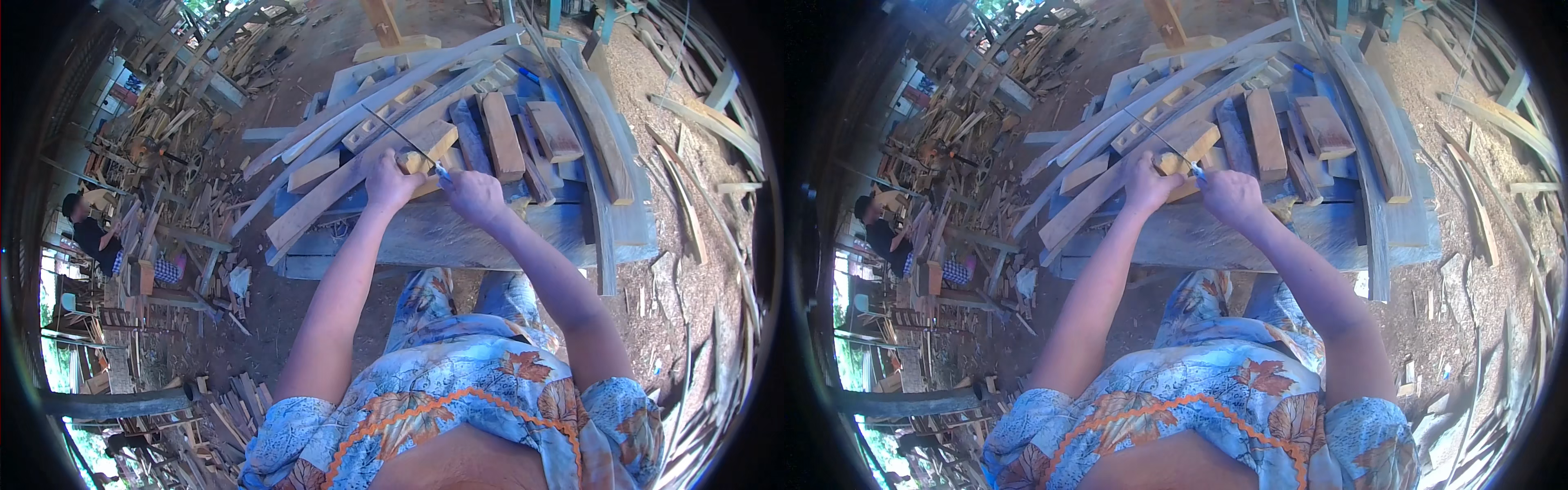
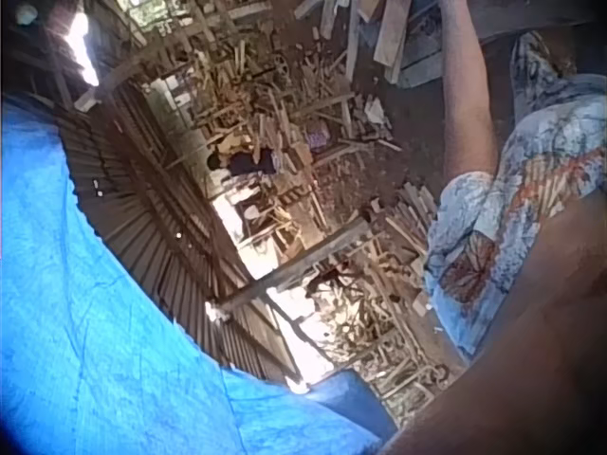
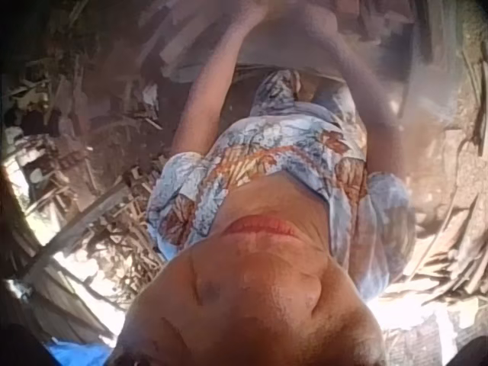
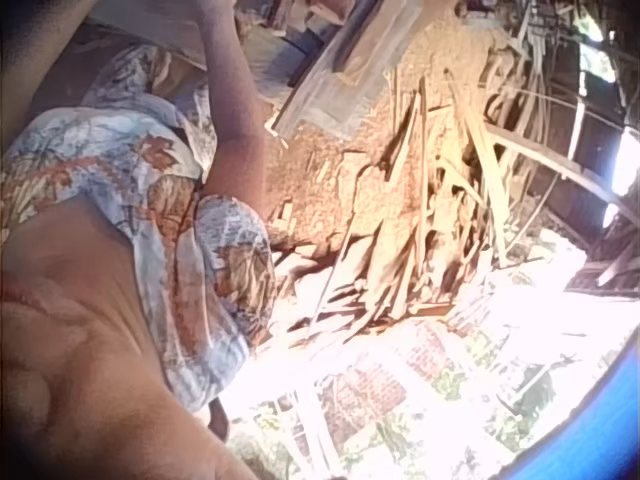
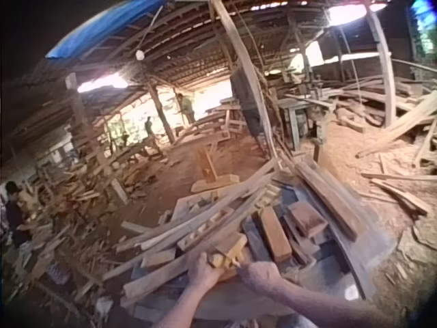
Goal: The person holds a wooden block on a workbench and cuts into it using a hand saw.
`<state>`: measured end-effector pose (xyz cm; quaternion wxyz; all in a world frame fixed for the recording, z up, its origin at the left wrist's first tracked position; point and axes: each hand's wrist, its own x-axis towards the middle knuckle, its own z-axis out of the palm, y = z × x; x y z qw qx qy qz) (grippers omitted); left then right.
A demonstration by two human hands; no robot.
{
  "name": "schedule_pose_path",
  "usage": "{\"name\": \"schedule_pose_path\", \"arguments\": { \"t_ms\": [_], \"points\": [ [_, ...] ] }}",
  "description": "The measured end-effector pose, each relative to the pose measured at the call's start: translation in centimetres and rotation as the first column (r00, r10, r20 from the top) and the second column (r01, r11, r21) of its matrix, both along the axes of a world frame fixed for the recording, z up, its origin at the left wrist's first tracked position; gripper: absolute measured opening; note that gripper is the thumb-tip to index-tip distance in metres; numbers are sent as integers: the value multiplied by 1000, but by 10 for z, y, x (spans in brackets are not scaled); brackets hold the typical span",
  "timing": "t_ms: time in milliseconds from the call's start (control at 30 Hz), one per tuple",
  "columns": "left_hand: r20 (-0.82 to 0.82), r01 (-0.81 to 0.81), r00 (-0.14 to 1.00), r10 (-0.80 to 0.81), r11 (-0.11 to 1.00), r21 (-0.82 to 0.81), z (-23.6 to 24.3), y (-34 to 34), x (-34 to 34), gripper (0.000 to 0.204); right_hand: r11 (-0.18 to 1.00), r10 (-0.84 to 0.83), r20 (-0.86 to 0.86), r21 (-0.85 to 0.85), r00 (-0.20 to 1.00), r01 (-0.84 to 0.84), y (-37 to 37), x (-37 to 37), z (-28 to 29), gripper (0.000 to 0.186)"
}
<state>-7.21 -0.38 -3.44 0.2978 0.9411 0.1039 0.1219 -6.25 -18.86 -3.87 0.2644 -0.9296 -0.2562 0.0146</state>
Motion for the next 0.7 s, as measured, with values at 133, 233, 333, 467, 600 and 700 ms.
{"name": "schedule_pose_path", "arguments": {
  "t_ms": [133, 233, 333, 467, 600, 700],
  "points": [
    [102, 12, 995, -14, 1000, 17, -13, 13, -2, 49, 997, -33, -73, -73, 997, 28, -28, -30, -4, 27],
    [44, 13, 999, -12, 1000, -10, -5, 9, -2, 49, 998, -55, 6, -36, 998, 55, -60, -51, -20, 27],
    [40, 13, 999, -13, 1000, -3, -6, 12, -3, 51, 991, -55, -90, -124, 994, 44, -53, -41, -3, 27],
    [34, 16, 999, -16, 1000, 2, -4, 6, -2, 54, 998, -2, -54, -63, 999, -1, -7, -4, 6, 26],
    [3, 6, 1000, -6, 999, 41, -2, 1, 0, 55, 1000, 3, 22, -3, 1000, -3, 4, 7, -8, 23],
    [40, -8, 999, 7, 1000, 21, -9, 10, -4, 55, 1000, 6, 6, -2, 1000, -6, -14, -16, -13, 22]
  ]
}}
